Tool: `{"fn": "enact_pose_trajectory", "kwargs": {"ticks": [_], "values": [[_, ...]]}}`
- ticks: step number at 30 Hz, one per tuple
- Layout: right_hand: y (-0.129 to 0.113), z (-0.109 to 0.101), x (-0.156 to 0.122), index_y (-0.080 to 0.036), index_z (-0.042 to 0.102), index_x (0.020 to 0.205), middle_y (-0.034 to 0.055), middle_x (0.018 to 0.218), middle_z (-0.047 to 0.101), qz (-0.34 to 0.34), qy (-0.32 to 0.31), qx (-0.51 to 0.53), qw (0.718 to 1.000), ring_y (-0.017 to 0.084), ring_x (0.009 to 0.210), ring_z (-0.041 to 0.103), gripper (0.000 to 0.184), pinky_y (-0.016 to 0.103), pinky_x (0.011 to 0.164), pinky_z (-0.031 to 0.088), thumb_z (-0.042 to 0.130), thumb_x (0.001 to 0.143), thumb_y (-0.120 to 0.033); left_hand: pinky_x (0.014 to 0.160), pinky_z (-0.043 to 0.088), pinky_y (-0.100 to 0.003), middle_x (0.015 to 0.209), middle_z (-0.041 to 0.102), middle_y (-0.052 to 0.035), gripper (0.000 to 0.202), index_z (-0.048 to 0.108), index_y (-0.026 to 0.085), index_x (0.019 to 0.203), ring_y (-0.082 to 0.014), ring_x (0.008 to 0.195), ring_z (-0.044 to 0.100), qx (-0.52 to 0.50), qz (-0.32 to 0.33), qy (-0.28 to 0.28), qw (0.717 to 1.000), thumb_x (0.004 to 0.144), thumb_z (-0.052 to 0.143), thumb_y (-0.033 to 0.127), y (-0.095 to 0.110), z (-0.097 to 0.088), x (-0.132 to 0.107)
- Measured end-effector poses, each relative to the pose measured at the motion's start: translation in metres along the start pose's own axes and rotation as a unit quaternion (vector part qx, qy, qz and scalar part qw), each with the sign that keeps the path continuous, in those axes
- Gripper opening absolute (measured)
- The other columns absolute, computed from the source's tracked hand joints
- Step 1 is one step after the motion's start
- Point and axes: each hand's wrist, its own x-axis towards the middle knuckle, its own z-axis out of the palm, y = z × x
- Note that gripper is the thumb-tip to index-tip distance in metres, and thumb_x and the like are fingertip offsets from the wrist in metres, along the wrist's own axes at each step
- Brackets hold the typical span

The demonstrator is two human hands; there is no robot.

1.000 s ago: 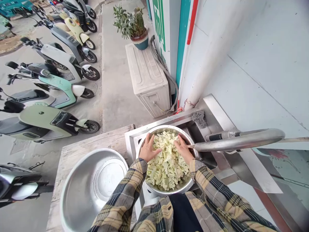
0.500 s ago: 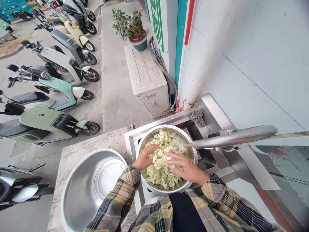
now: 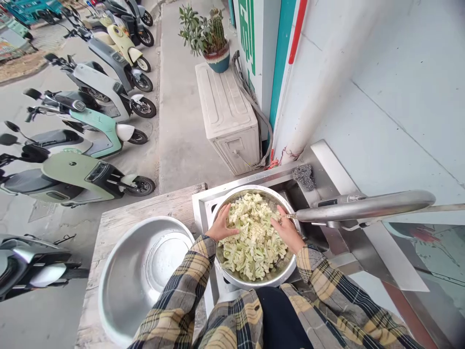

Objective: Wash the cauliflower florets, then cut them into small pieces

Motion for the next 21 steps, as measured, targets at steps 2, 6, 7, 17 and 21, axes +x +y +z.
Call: {"fn": "enact_pose_trajectory", "kwargs": {"ticks": [2,6,7,17,21], "values": [[-0.001,0.010,0.015,-0.027,0.027,0.148,0.0082,0.154,0.029,0.018,-0.009,0.008,1.000,0.026,0.142,0.026,0.073,0.050,0.115,0.022,0.054,0.084,-0.050,0.112,0.021,-0.057,0.156,0.017,-0.0191,0.120,0.013,0.020,0.151,-0.0393,0.143,0.013,0.034,0.017,0.009,0.999,0.058,0.076,0.060,0.009,0.002,0.012],[-0.019,0.030,0.042,-0.029,0.034,0.146,0.0063,0.150,0.038,-0.032,-0.092,-0.015,0.995,0.024,0.139,0.033,0.066,0.048,0.114,0.026,0.054,0.085,-0.043,0.111,0.021,-0.058,0.148,0.038,-0.0170,0.102,0.029,0.023,0.148,-0.0383,0.136,0.033,0.079,0.013,0.004,0.997,0.062,0.077,0.051,0.036,0.007,0.040],[-0.027,0.033,0.043,-0.030,0.040,0.142,0.0053,0.147,0.042,-0.067,-0.105,-0.030,0.992,0.024,0.138,0.034,0.061,0.048,0.114,0.027,0.055,0.084,-0.040,0.110,0.023,-0.058,0.143,0.045,-0.0153,0.092,0.039,0.024,0.143,-0.0374,0.131,0.040,0.090,0.013,-0.001,0.996,0.063,0.077,0.047,0.043,0.009,0.043],[-0.070,-0.024,-0.025,-0.030,0.068,0.115,0.0043,0.134,0.058,-0.179,-0.149,0.014,0.972,0.023,0.129,0.048,0.030,0.046,0.111,0.034,0.052,0.090,-0.037,0.110,0.031,-0.049,0.137,0.052,-0.0093,0.043,0.065,0.026,0.115,-0.0288,0.131,0.041,0.012,0.154,0.011,0.988,0.073,0.071,0.031,0.074,0.006,-0.006],[-0.038,-0.036,-0.024,-0.027,0.060,0.127,0.0083,0.139,0.052,-0.085,-0.060,-0.009,0.995,0.028,0.131,0.044,0.042,0.051,0.109,0.034,0.053,0.088,-0.041,0.113,0.025,-0.053,0.156,0.023,-0.0125,0.074,0.040,0.026,0.142,-0.0311,0.143,0.021,-0.010,0.094,0.023,0.995,0.075,0.069,0.041,0.050,-0.005,-0.008]]}}
